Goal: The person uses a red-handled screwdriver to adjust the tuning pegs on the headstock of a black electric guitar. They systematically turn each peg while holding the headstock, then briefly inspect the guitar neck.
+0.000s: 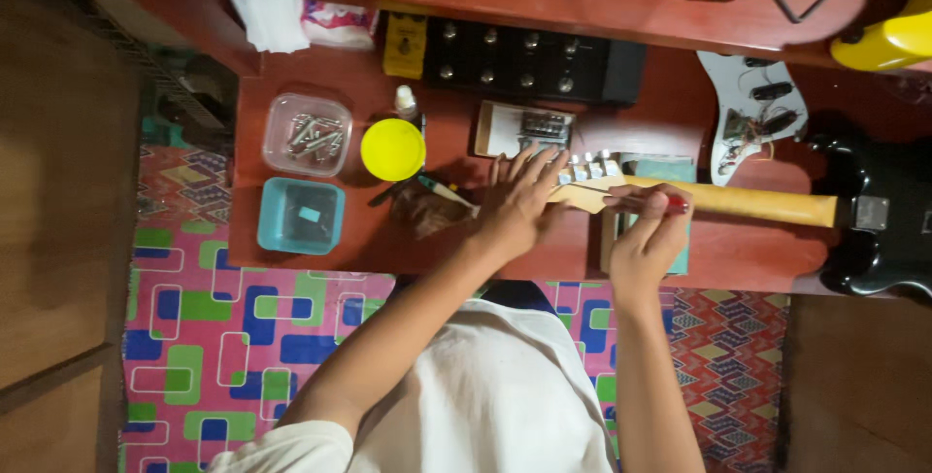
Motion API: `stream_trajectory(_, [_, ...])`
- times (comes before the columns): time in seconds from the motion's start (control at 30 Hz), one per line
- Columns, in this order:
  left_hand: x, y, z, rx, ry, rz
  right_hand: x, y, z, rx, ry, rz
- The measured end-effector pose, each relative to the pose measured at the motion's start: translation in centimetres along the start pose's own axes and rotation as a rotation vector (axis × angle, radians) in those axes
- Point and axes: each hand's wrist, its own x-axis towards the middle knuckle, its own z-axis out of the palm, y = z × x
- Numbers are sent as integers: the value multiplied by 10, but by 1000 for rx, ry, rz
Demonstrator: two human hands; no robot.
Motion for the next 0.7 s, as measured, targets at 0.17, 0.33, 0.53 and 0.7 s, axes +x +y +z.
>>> stream_trajectory(0.17, [23, -38, 37, 10, 13, -79, 7, 12, -8, 17, -91, -17])
stream_trajectory(0.33, [27, -28, 26, -181, 42, -157, 15, 19, -16, -9, -135, -34])
stream_trajectory(0.53, [26, -20, 27, -244, 85, -249, 19, 30, -19, 58, -144, -52])
stream_trajectory(0.7, [27, -9, 21, -303, 146, -330, 22, 32, -21, 101, -195, -54])
